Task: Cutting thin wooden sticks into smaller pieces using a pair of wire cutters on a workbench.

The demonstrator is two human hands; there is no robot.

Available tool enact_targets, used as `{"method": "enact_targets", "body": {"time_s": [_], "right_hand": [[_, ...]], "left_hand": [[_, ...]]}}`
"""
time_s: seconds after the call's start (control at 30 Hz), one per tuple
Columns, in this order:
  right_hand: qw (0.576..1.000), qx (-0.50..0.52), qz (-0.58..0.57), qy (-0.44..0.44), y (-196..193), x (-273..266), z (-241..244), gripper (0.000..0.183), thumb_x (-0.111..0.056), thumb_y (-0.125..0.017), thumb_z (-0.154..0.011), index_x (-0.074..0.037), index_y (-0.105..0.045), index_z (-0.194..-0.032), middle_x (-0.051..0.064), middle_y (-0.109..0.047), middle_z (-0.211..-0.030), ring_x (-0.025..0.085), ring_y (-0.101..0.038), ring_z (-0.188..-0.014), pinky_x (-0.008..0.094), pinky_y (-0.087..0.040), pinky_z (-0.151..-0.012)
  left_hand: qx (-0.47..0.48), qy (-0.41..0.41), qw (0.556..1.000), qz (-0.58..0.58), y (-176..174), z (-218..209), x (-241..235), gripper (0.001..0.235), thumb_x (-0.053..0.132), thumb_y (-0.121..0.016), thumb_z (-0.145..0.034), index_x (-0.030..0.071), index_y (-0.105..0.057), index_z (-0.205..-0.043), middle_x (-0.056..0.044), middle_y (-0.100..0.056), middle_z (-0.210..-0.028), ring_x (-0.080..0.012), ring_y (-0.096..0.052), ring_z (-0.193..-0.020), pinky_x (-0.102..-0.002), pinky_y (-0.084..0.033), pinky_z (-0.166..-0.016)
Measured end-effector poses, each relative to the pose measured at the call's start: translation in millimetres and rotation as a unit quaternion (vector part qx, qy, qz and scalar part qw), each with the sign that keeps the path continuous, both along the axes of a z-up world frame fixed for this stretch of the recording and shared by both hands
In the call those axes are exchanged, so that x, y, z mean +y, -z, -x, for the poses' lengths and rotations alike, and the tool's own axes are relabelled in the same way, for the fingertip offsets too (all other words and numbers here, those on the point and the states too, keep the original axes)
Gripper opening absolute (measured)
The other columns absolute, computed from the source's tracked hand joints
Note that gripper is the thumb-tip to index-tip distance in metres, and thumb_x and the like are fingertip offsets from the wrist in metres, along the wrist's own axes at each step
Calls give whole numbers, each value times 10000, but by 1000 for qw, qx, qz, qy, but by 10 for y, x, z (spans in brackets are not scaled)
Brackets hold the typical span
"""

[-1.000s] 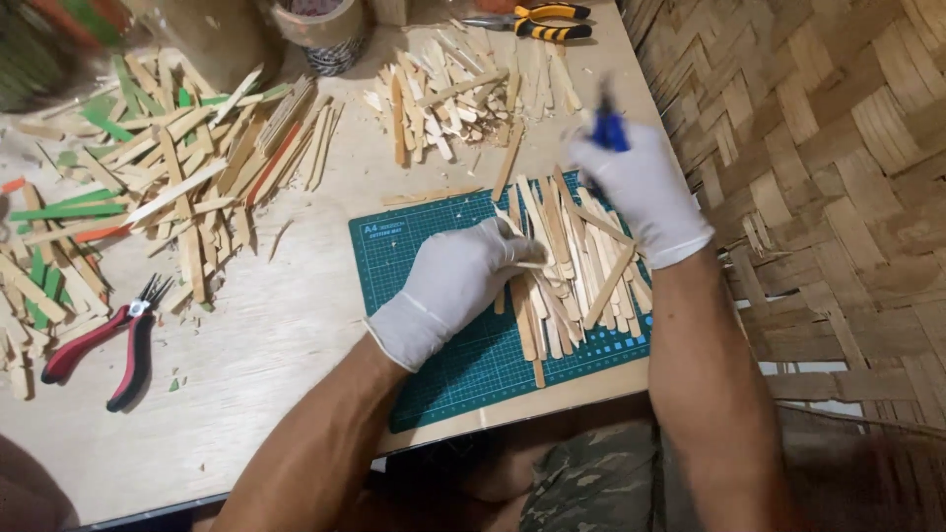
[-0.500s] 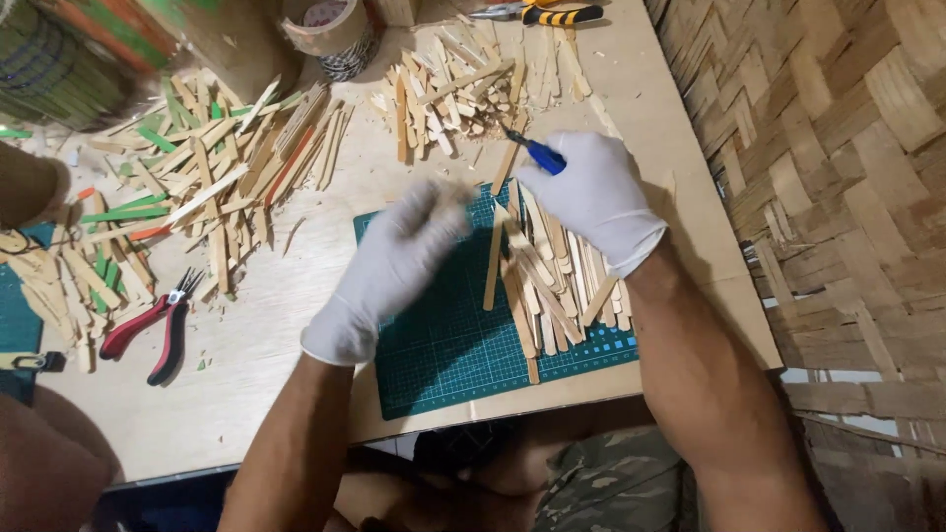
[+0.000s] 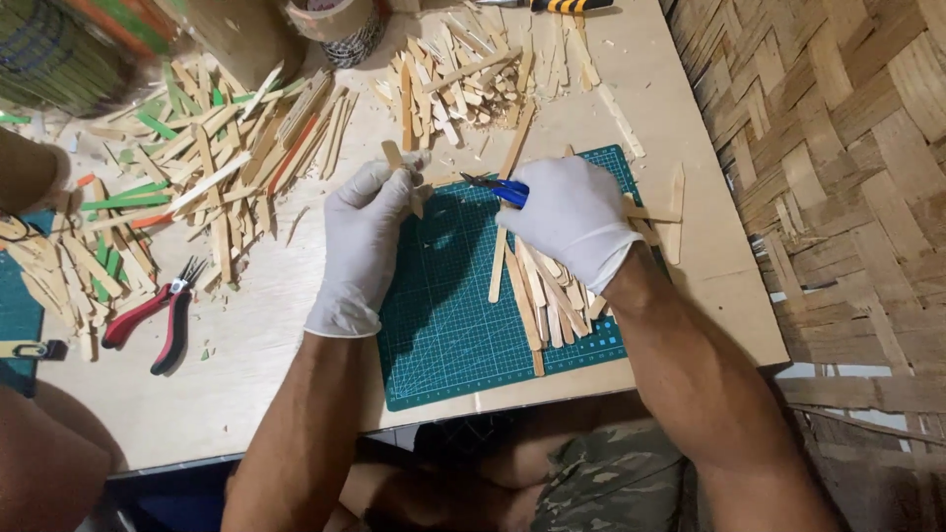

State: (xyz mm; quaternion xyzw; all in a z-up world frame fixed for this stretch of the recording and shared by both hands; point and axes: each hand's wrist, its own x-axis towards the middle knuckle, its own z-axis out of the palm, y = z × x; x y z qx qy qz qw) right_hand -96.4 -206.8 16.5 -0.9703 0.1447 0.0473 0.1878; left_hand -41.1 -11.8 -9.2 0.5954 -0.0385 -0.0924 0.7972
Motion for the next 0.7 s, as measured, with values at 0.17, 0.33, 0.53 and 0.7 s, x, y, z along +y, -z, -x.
{"method": "enact_targets", "body": {"time_s": [0.17,0.33,0.53,0.7], "right_hand": [[1000,14,-4,22,-18,-3,10,219,-370,-726,-779,-256,-641,-613,-82,-522,-493,186,-645,-544,299,-462,-604],[972,-39,-213,89,-108,-75,29,164,-356,-815,-722,-211,-738,-722,-32,-605,-579,148,-609,-636,242,-439,-652],[936,-52,-329,113,-19,-147,25,213,-201,-832,-713,-114,-801,-906,-31,-659,-682,93,-573,-654,196,-440,-610],[954,-30,-272,123,-25,-253,39,183,-238,-826,-717,-158,-811,-880,-3,-648,-649,101,-609,-640,221,-470,-620]], "left_hand": [[-25,7,998,-61,-16,-3,4,39,113,-792,-900,95,-761,-915,-40,-735,-859,-118,-665,-823,-293,-618,-791],[-85,36,985,-146,96,40,-107,72,109,-834,-854,131,-790,-907,-11,-744,-770,-76,-661,-733,-239,-591,-679],[-70,43,979,-185,207,4,-101,112,87,-799,-868,92,-806,-980,-64,-770,-813,-108,-676,-722,-234,-577,-655],[-85,40,976,-197,174,4,-95,82,92,-763,-898,95,-805,-969,-68,-759,-779,-110,-663,-695,-227,-562,-619]]}}
